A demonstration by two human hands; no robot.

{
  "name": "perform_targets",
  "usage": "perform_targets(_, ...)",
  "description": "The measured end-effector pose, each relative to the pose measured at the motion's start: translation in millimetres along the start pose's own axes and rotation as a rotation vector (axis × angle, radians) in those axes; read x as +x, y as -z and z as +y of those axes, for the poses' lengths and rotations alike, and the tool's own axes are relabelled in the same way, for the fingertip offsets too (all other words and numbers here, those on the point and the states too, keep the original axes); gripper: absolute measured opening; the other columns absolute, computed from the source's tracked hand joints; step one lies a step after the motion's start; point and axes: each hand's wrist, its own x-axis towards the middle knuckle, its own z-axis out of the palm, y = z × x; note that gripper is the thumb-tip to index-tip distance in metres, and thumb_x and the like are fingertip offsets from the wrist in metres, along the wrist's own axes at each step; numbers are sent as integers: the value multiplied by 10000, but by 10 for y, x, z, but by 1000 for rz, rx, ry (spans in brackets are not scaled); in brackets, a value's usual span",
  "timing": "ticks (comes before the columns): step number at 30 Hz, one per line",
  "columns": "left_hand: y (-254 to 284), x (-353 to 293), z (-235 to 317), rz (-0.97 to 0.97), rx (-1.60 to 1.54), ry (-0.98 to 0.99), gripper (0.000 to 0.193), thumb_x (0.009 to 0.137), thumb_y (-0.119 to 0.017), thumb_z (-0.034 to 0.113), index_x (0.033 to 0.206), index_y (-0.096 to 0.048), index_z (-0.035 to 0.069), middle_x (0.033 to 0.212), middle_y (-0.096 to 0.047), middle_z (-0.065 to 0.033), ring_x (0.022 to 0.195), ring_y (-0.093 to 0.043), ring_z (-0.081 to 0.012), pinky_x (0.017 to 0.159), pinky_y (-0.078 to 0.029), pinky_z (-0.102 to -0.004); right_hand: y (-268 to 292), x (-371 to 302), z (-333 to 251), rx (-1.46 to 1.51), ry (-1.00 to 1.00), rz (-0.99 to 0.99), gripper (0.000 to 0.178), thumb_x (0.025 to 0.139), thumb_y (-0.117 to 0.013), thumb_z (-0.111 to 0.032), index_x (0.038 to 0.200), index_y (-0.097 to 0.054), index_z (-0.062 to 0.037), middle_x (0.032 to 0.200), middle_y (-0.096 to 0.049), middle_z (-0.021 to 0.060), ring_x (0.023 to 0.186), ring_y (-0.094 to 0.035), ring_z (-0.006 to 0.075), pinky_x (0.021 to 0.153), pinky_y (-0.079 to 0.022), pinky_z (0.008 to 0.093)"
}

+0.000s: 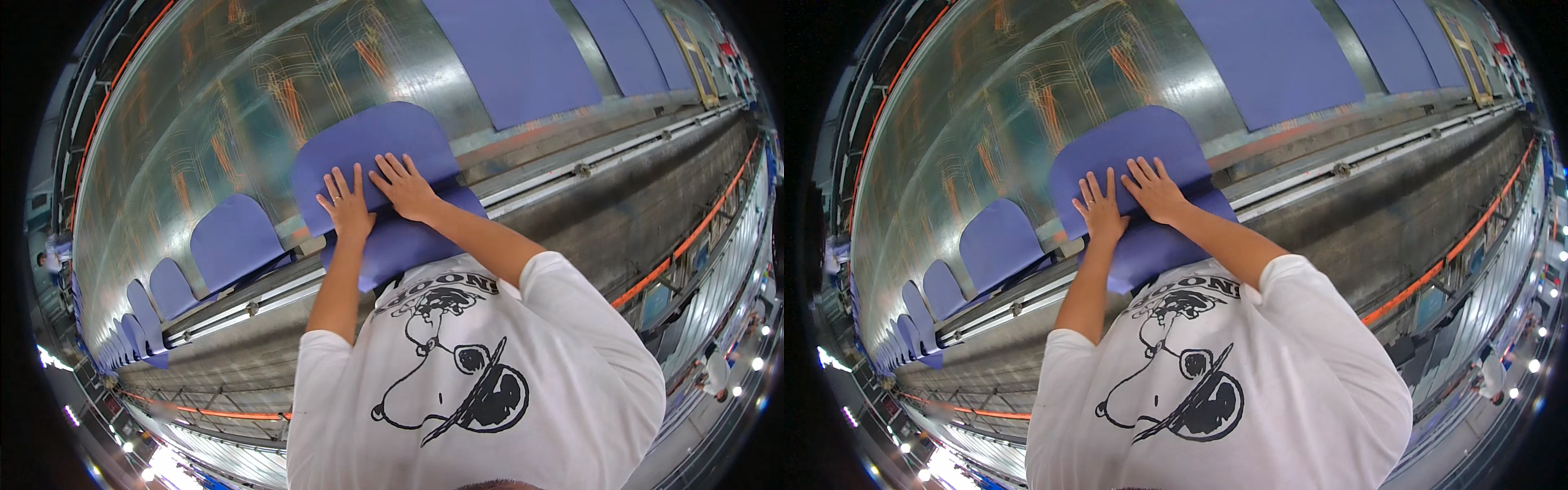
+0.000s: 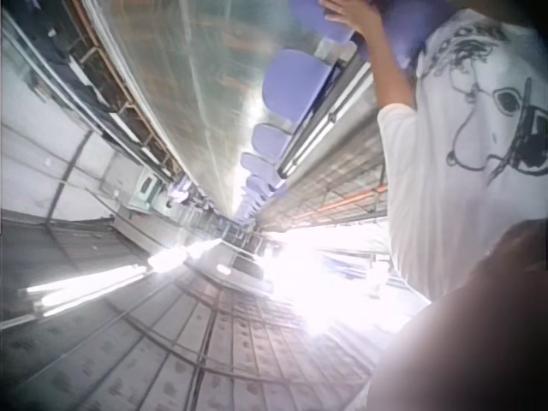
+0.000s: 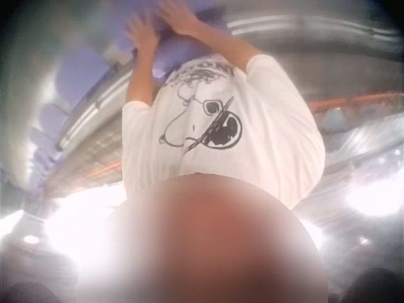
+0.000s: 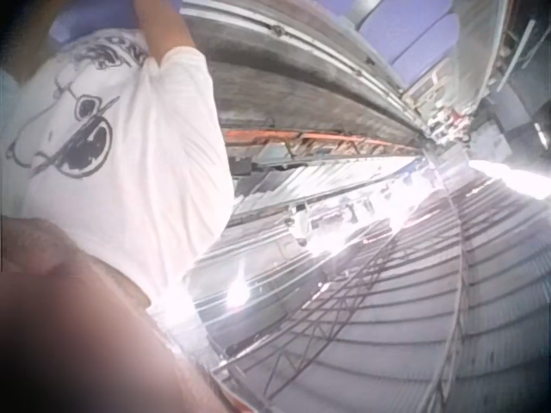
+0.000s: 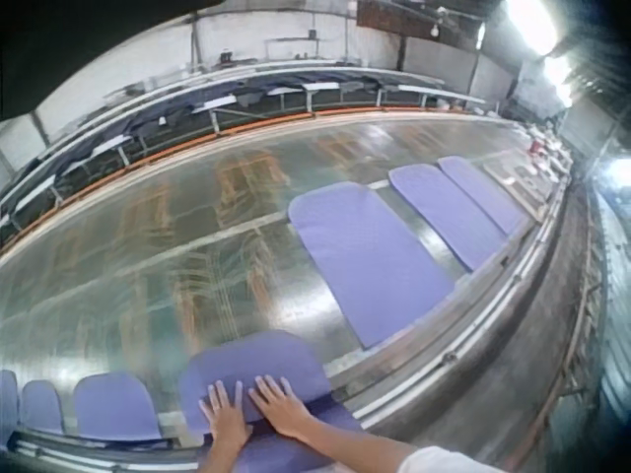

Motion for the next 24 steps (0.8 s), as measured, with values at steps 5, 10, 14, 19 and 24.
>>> perform_targets(5,388,-356,-409,-181,-577,-124,671,863,-804,341,1450,-579,106,1400,-604,-240,1367,-539,-373,1151,-399,-463,584,-565,99,583,61,-274,550,939,-645,-499,1186,-684,-10,1212,-680,228,1156,-633,369,1064,-446,487)
perform_targets(10,20,-592,-915,-440,-629,30,649,994,-547,595,1292,-703,41,1247,-699,-246,1201,-654,-385,1042,-476,-427,257,-620,700,400,-278,-559,773,956,-440,-724,1254,-705,-61,1171,-714,221,1116,-672,363,1017,-482,471)
perform_targets(14,180,-579,-1096,-333,-453,54,751,918,-624,652,1373,-651,56,1347,-656,-234,1279,-609,-369,1094,-445,-445,311,-815,879,379,-289,-320,771,877,-569,-750,1266,-713,-99,1239,-696,179,1183,-635,354,1039,-466,475)
perform_targets(19,310,-1001,-1129,-253,-527,-244,522,853,-817,340,1264,-700,41,1236,-705,-180,1174,-659,-313,997,-504,-401,224,-1297,835,493,-66,-69,619,704,-878,-447,1215,-736,-127,1265,-650,118,1235,-570,338,1035,-457,477)
perform_targets(24,138,-609,-1274,119,-600,-119,310,874,-754,201,1168,-747,105,1126,-709,-107,1091,-654,-334,952,-510,-427,335,-914,837,459,-263,82,326,778,-822,-245,1084,-762,-151,1120,-646,90,1124,-582,335,936,-454,479)
